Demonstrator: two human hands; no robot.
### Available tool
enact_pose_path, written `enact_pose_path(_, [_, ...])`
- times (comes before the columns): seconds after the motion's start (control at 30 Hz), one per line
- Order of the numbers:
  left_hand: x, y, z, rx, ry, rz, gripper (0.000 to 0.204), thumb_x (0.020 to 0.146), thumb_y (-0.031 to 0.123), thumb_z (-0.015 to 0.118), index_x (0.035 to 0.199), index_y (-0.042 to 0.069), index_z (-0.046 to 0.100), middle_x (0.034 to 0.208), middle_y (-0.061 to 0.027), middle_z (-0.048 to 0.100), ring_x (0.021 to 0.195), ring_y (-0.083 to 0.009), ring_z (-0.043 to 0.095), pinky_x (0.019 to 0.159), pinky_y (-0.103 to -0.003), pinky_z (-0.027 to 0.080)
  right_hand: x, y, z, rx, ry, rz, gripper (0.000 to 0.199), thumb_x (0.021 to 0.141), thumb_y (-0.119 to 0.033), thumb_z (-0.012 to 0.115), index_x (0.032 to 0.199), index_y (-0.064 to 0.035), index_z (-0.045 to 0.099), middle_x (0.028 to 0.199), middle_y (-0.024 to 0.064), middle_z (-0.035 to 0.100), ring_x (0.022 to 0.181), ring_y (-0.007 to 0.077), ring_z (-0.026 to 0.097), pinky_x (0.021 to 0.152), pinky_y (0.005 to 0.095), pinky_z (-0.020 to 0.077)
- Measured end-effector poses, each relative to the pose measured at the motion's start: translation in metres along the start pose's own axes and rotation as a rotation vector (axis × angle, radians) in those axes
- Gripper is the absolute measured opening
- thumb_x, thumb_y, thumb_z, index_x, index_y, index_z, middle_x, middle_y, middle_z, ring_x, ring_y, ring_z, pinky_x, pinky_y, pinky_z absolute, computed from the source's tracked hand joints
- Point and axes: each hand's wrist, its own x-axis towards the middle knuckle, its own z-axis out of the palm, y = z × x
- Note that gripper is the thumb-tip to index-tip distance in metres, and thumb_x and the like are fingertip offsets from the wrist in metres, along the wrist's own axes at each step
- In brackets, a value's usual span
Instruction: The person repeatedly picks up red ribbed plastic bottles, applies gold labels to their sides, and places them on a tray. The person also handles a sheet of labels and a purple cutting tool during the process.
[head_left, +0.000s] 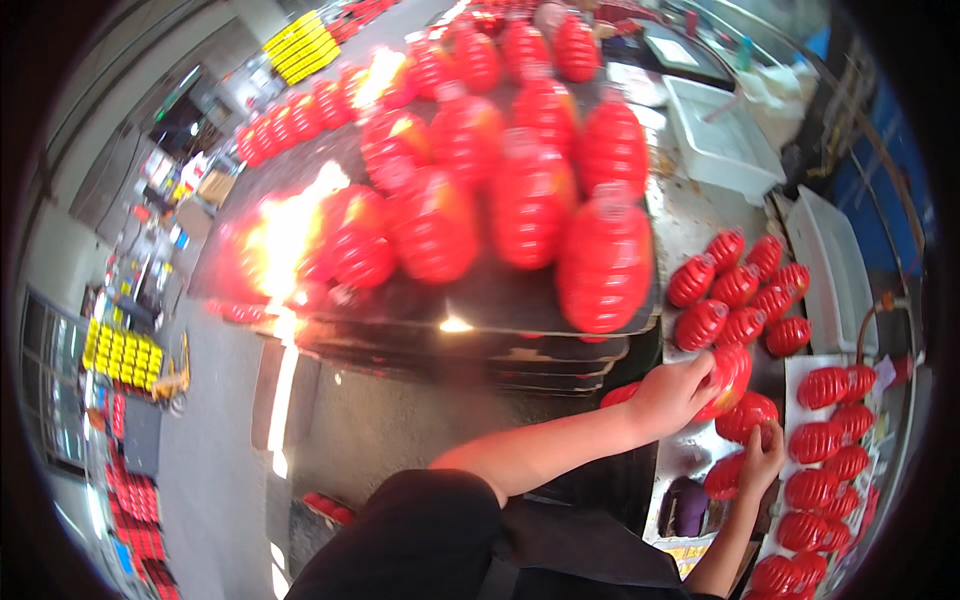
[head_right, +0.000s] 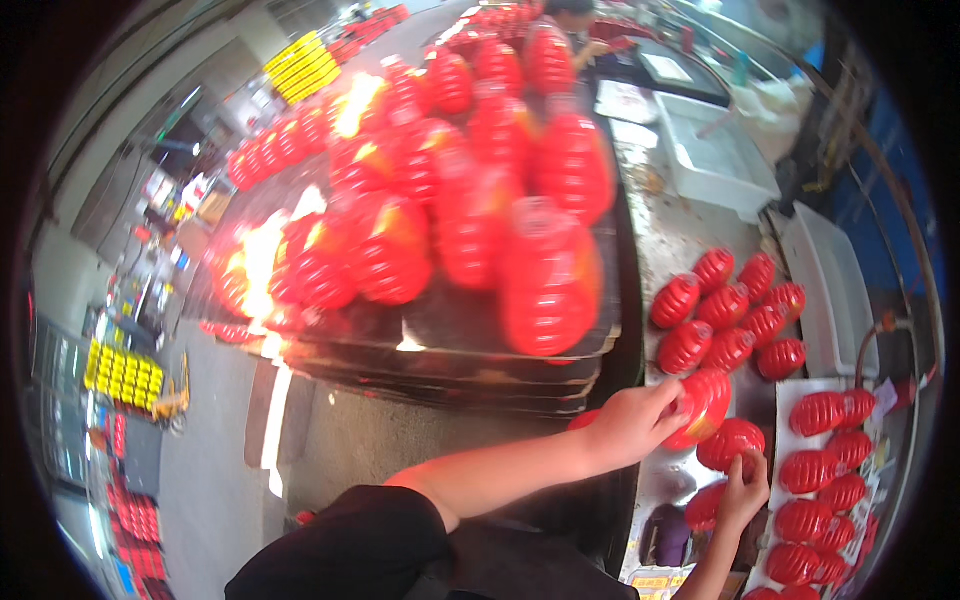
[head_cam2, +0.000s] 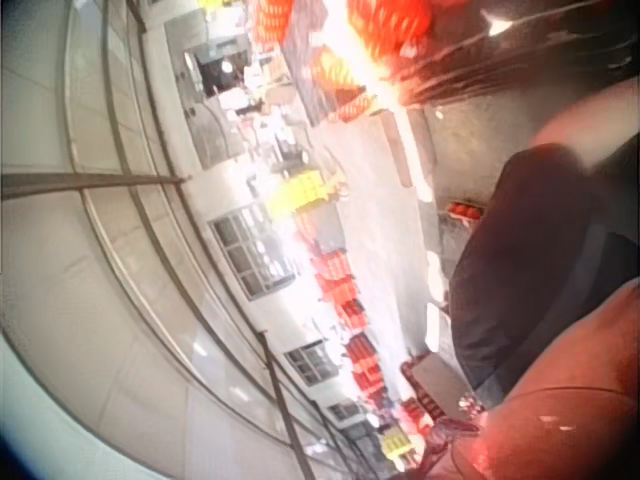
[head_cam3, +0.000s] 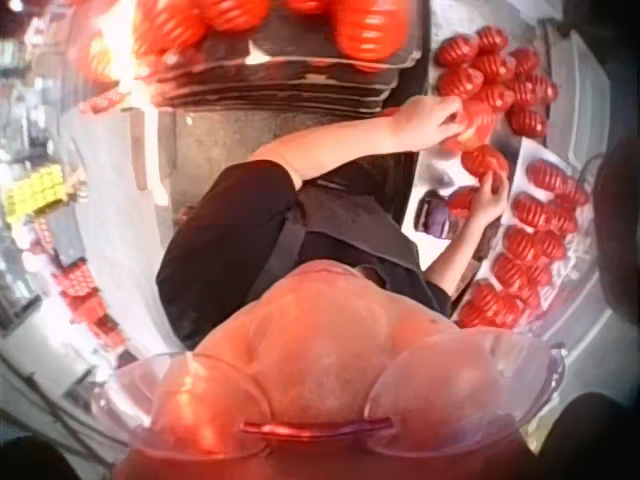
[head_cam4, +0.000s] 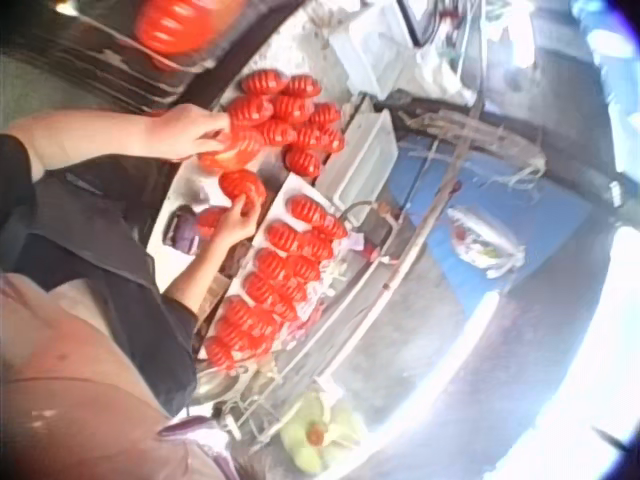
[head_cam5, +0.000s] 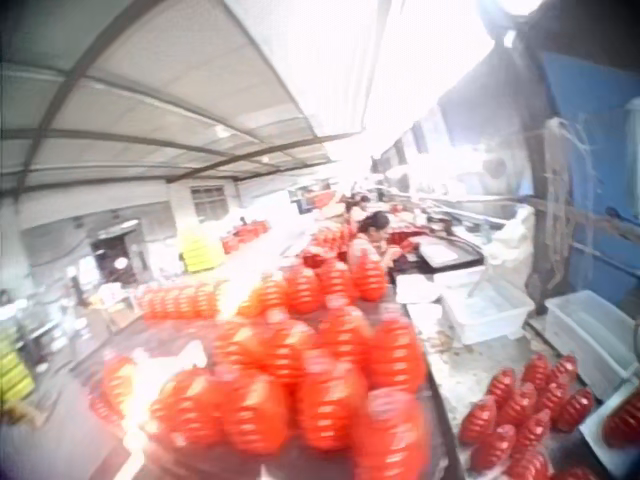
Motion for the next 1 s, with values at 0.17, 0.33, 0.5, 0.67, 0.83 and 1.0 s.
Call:
enact_pose_path(0.17, [-0.134, 0.017, -0.14, 0.019, 0.002, -0.109, 0.027, 0.097, 0.028, 0.069, 0.109, 0.006, 0.057, 0.087, -0.0168, 0.068, 0.081, -0.0381, 0.07, 0.069, -0.045, 0.054, -0.061, -0.101, 0.0, 0.06, -0.209, -0.202, 0.017, 0.088, 0.0, 0.07, 0.104, 0.0009, 0.067, 0.08, 0.0059, 0.066, 0.073, 0.0084, 0.059, 0.068, 0.0267, 0.05])
enact_pose_path(0.33, [-0.305, 0.031, -0.273, 0.442, 0.05, -0.421, 0.033, 0.095, 0.035, 0.069, 0.115, 0.009, 0.065, 0.103, -0.0165, 0.072, 0.091, -0.039, 0.071, 0.078, -0.047, 0.058, -0.141, -0.216, 0.029, 0.133, -0.46, -0.372, 0.018, 0.084, 0.0, 0.074, 0.102, 0.0007, 0.069, 0.071, 0.0046, 0.066, 0.064, 0.0087, 0.06, 0.062, 0.0271, 0.0497])
enact_pose_path(0.5, [-0.457, 0.062, -0.383, 0.631, 0.319, -0.656, 0.026, 0.091, 0.026, 0.076, 0.102, 0.007, 0.063, 0.087, -0.0169, 0.073, 0.078, -0.0345, 0.073, 0.067, -0.043, 0.057, -0.209, -0.321, 0.082, 0.31, -0.744, -0.374, 0.017, 0.084, -0.001, 0.075, 0.1, -0.0012, 0.07, 0.065, -0.0024, 0.058, 0.062, 0.0025, 0.049, 0.057, 0.022, 0.0413])
enact_pose_path(0.67, [-0.547, 0.115, -0.473, 0.765, 0.613, -0.71, 0.023, 0.093, 0.027, 0.074, 0.1, 0.008, 0.063, 0.083, -0.0167, 0.072, 0.074, -0.0347, 0.072, 0.064, -0.043, 0.057, -0.262, -0.384, 0.132, 0.446, -0.855, -0.456, 0.017, 0.087, -0.001, 0.075, 0.103, -0.0021, 0.07, 0.073, -0.0054, 0.06, 0.065, 0.0014, 0.049, 0.058, 0.0206, 0.0403])
enact_pose_path(0.83, [-0.567, 0.159, -0.574, 0.609, 0.936, -0.866, 0.023, 0.091, 0.015, 0.076, 0.108, 0.006, 0.063, 0.091, -0.0104, 0.075, 0.082, -0.0155, 0.072, 0.073, -0.032, 0.057, -0.289, -0.402, 0.18, 0.373, -0.991, -0.461, 0.016, 0.086, -0.004, 0.076, 0.101, -0.0027, 0.071, 0.071, -0.0015, 0.064, 0.066, 0.003, 0.056, 0.06, 0.0228, 0.046])
enact_pose_path(1.0, [-0.519, 0.166, -0.713, 0.516, 0.982, -0.716, 0.014, 0.095, 0.007, 0.071, 0.104, 0.004, 0.061, 0.089, -0.0009, 0.068, 0.083, -0.0066, 0.06, 0.074, -0.026, 0.051, -0.305, -0.38, 0.241, 0.142, -1.025, -0.538, 0.017, 0.084, -0.013, 0.078, 0.099, -0.0062, 0.074, 0.075, 0.0113, 0.071, 0.063, 0.0179, 0.069, 0.06, 0.0321, 0.0539])
